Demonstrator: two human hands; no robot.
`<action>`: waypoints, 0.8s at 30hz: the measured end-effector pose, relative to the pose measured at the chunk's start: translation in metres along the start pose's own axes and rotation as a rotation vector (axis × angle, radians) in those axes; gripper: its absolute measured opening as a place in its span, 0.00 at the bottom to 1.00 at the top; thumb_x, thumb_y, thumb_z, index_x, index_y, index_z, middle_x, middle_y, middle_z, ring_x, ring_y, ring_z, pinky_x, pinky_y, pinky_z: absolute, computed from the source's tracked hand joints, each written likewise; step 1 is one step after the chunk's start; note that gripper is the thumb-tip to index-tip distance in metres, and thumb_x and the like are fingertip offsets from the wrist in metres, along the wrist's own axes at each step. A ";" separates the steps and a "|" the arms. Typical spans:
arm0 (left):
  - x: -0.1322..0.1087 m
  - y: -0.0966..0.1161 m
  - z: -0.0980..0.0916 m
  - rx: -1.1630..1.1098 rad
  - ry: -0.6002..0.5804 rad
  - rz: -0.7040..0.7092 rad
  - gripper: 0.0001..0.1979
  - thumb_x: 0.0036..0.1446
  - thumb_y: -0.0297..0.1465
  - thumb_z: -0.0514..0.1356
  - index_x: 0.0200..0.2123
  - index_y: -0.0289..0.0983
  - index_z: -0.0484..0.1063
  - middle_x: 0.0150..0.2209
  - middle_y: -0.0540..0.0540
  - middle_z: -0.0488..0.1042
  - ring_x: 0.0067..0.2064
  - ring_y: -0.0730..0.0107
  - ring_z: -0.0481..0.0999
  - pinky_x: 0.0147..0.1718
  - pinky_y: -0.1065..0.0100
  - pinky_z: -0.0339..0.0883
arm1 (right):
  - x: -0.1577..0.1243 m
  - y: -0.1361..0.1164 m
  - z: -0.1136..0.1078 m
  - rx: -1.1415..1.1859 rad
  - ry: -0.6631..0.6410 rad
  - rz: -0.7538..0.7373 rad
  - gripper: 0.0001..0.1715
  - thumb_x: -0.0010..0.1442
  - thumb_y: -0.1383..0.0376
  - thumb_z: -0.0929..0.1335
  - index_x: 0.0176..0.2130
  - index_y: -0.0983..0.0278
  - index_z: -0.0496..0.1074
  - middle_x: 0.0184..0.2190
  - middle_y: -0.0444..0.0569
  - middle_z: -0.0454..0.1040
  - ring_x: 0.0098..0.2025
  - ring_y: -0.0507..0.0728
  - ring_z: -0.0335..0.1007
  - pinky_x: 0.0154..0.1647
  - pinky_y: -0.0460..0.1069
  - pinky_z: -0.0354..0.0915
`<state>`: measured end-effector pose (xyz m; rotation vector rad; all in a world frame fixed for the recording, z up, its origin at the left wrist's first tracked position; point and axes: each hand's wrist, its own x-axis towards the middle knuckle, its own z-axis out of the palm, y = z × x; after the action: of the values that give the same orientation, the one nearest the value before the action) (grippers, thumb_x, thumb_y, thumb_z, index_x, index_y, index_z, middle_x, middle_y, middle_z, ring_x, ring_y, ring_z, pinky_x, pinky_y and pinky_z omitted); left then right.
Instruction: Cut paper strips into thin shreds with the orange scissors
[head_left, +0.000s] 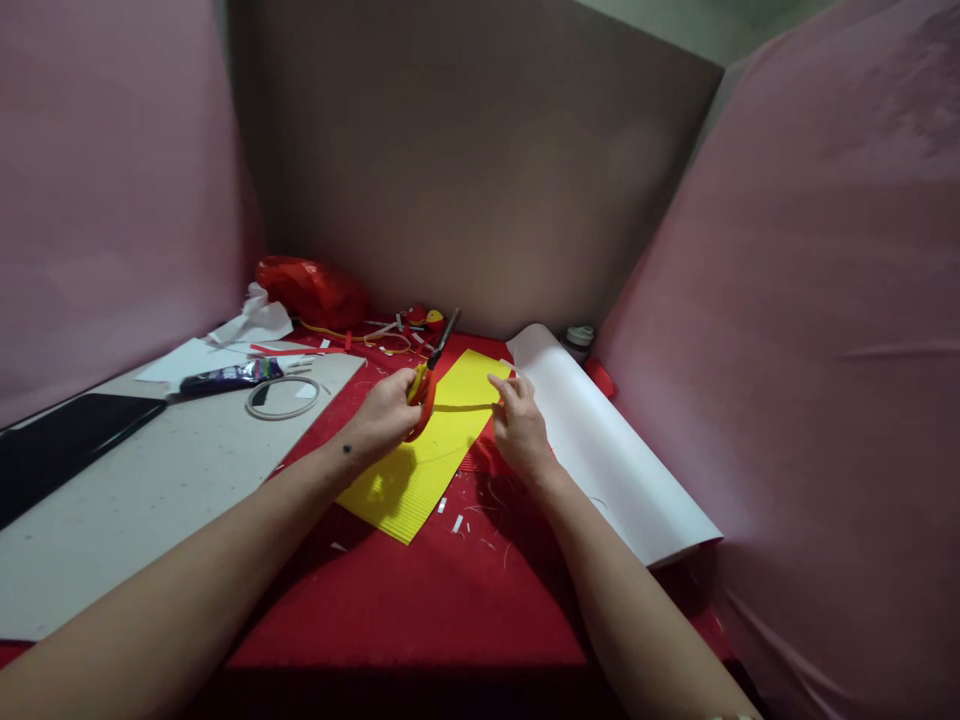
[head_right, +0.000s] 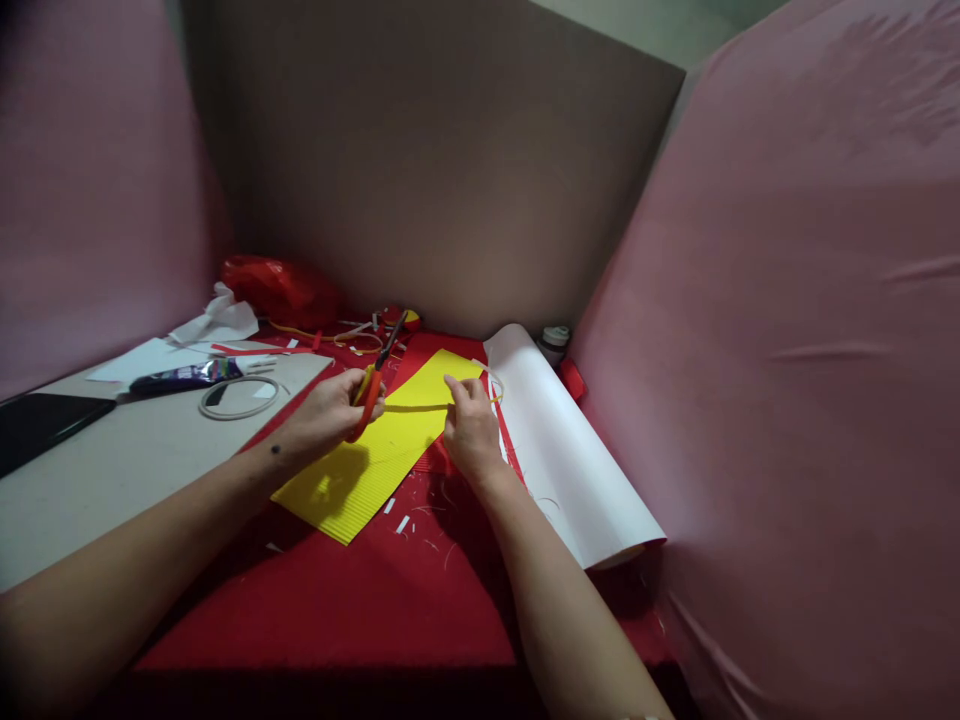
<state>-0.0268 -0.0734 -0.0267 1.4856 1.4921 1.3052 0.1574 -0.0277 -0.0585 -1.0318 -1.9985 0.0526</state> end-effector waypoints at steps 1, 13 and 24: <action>0.000 0.001 -0.001 -0.004 -0.012 0.013 0.10 0.37 0.27 0.59 0.28 0.36 0.64 0.21 0.55 0.64 0.21 0.79 0.61 0.19 0.75 0.54 | 0.000 0.002 0.000 -0.071 -0.062 -0.027 0.24 0.52 0.76 0.60 0.47 0.64 0.68 0.43 0.55 0.68 0.43 0.57 0.65 0.39 0.50 0.64; 0.000 0.002 -0.006 -0.144 0.003 0.035 0.12 0.38 0.30 0.62 0.29 0.35 0.64 0.21 0.55 0.63 0.20 0.81 0.59 0.17 0.75 0.53 | 0.000 0.011 0.002 -0.181 -0.066 -0.019 0.12 0.59 0.71 0.61 0.36 0.65 0.73 0.34 0.52 0.71 0.36 0.55 0.68 0.36 0.47 0.62; 0.001 -0.002 -0.010 -0.350 0.022 0.034 0.15 0.39 0.33 0.64 0.31 0.35 0.64 0.20 0.55 0.64 0.20 0.81 0.60 0.18 0.74 0.51 | -0.005 0.006 -0.006 -0.318 -0.070 -0.073 0.13 0.60 0.71 0.60 0.41 0.64 0.71 0.36 0.52 0.72 0.37 0.55 0.68 0.34 0.46 0.61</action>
<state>-0.0365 -0.0742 -0.0252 1.2756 1.1812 1.5172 0.1667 -0.0292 -0.0610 -1.1655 -2.1521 -0.2799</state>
